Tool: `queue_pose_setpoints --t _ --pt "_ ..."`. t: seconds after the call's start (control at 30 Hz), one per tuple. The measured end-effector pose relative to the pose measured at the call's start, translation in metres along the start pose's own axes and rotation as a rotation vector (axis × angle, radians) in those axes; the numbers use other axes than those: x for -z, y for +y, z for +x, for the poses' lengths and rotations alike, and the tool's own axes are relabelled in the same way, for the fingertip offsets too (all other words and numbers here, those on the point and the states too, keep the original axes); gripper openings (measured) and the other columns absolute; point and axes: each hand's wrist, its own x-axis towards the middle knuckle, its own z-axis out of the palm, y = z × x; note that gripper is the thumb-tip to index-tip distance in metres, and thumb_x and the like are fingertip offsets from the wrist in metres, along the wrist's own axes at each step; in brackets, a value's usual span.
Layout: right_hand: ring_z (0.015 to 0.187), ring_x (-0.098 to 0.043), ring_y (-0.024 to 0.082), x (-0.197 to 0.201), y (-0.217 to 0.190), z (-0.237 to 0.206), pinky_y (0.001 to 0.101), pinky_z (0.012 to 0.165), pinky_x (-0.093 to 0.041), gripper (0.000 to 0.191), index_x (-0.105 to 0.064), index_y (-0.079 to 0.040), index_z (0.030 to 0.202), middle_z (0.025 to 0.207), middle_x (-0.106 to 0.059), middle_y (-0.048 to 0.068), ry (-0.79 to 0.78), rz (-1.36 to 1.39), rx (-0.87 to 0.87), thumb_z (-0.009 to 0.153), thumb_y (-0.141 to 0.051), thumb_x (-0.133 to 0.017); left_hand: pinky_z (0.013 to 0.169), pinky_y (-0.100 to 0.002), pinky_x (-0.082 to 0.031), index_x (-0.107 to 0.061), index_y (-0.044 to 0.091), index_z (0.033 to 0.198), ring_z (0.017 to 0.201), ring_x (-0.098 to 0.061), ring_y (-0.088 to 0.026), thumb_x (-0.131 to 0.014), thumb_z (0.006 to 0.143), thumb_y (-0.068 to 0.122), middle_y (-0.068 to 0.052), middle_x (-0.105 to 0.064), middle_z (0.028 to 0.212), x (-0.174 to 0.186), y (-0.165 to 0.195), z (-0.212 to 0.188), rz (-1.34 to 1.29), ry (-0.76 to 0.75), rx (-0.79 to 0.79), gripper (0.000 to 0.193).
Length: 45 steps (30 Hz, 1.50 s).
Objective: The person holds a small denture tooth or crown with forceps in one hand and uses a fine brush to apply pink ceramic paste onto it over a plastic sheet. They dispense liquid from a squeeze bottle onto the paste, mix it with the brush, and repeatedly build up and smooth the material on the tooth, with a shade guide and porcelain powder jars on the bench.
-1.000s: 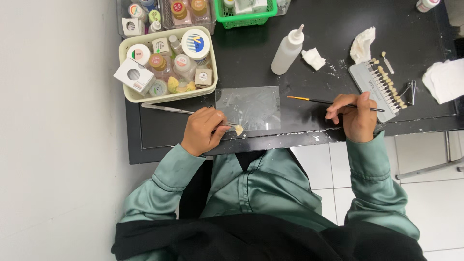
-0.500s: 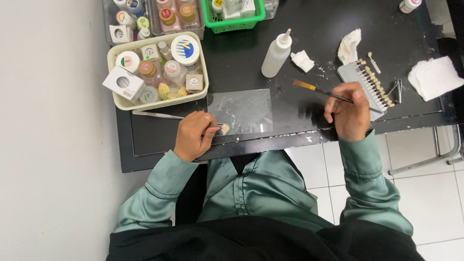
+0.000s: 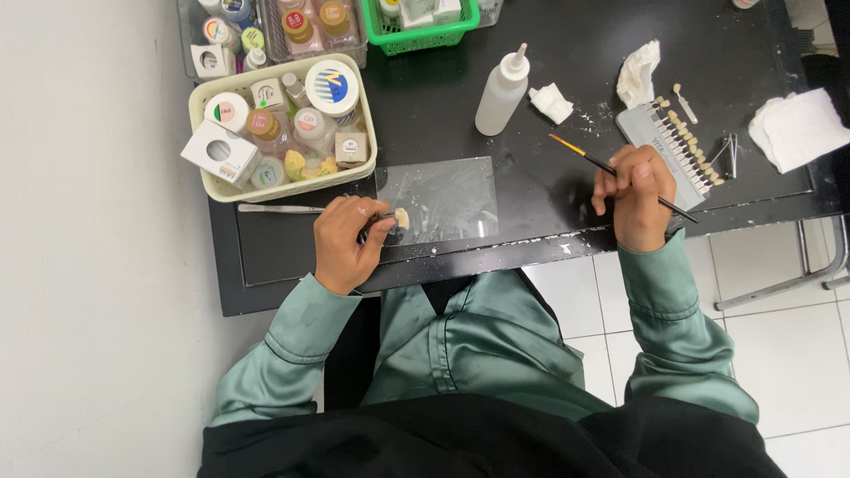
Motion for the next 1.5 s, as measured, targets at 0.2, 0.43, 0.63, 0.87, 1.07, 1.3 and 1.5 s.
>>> queue_pose_setpoints --t 0.2,0.43,0.63,0.87,1.07,1.3,1.5 --pt "0.074 -0.053 0.018 -0.002 -0.001 0.000 0.0272 0.054 -0.043 0.040 -0.047 -0.004 0.093 0.086 -0.047 0.009 -0.034 -0.048 0.015 0.117 -0.036 -0.050 0.066 -0.038 -0.045 -0.069 0.003 0.100 0.069 -0.058 -0.029 -0.072 0.099 0.022 -0.008 -0.068 0.083 -0.002 -0.001 -0.001 0.014 0.010 0.022 0.019" --pt "0.072 -0.053 0.018 0.003 0.002 0.000 0.0276 0.054 -0.044 0.040 -0.048 -0.003 0.093 0.089 -0.050 0.011 -0.045 -0.075 0.034 0.119 -0.034 -0.048 0.066 -0.032 -0.047 -0.063 0.001 0.108 0.068 -0.060 -0.020 -0.051 0.114 0.030 -0.009 -0.062 0.080 -0.004 -0.004 -0.008 -0.265 0.002 0.143 0.032" --pt "0.073 -0.053 0.018 0.007 0.004 -0.001 0.0287 0.055 -0.045 0.046 -0.047 -0.002 0.088 0.095 -0.051 0.012 -0.039 -0.084 0.035 0.121 -0.033 -0.048 0.069 -0.027 -0.051 -0.058 -0.003 0.107 0.070 -0.061 -0.012 -0.037 0.117 0.038 -0.007 -0.062 0.080 -0.006 -0.006 -0.011 -0.514 -0.014 0.243 0.047" --pt "0.074 -0.055 0.019 0.011 0.006 -0.001 0.0289 0.055 -0.046 0.047 -0.048 -0.001 0.088 0.096 -0.052 0.013 -0.047 -0.109 0.034 0.121 -0.034 -0.047 0.068 -0.026 -0.051 -0.057 -0.002 0.104 0.069 -0.061 -0.013 -0.037 0.118 0.038 -0.007 -0.061 0.078 -0.005 -0.006 -0.009 -0.530 -0.055 0.256 0.046" --pt "0.072 -0.054 0.018 0.011 0.007 0.000 0.0288 0.054 -0.046 0.048 -0.048 -0.001 0.087 0.095 -0.052 0.013 -0.054 -0.122 0.050 0.121 -0.034 -0.047 0.069 -0.026 -0.052 -0.056 -0.002 0.105 0.069 -0.061 -0.013 -0.037 0.118 0.036 -0.007 -0.060 0.076 -0.004 -0.003 -0.008 -0.548 -0.062 0.262 0.044" --pt "0.072 -0.054 0.019 0.011 0.007 -0.001 0.0286 0.055 -0.046 0.048 -0.049 0.000 0.089 0.094 -0.052 0.013 -0.050 -0.134 0.044 0.122 -0.035 -0.046 0.068 -0.026 -0.052 -0.056 -0.001 0.104 0.068 -0.061 -0.012 -0.035 0.118 0.035 -0.006 -0.059 0.075 -0.005 -0.003 -0.006 -0.490 -0.007 0.264 0.044" --pt "0.071 -0.055 0.018 0.008 0.005 -0.001 0.0282 0.055 -0.045 0.049 -0.049 0.000 0.090 0.091 -0.052 0.013 -0.043 -0.104 0.032 0.121 -0.038 -0.046 0.082 -0.031 -0.054 -0.056 0.000 0.102 0.067 -0.058 -0.012 -0.035 0.118 0.034 -0.005 -0.057 0.073 -0.006 -0.005 -0.008 -0.510 0.000 0.281 0.043"
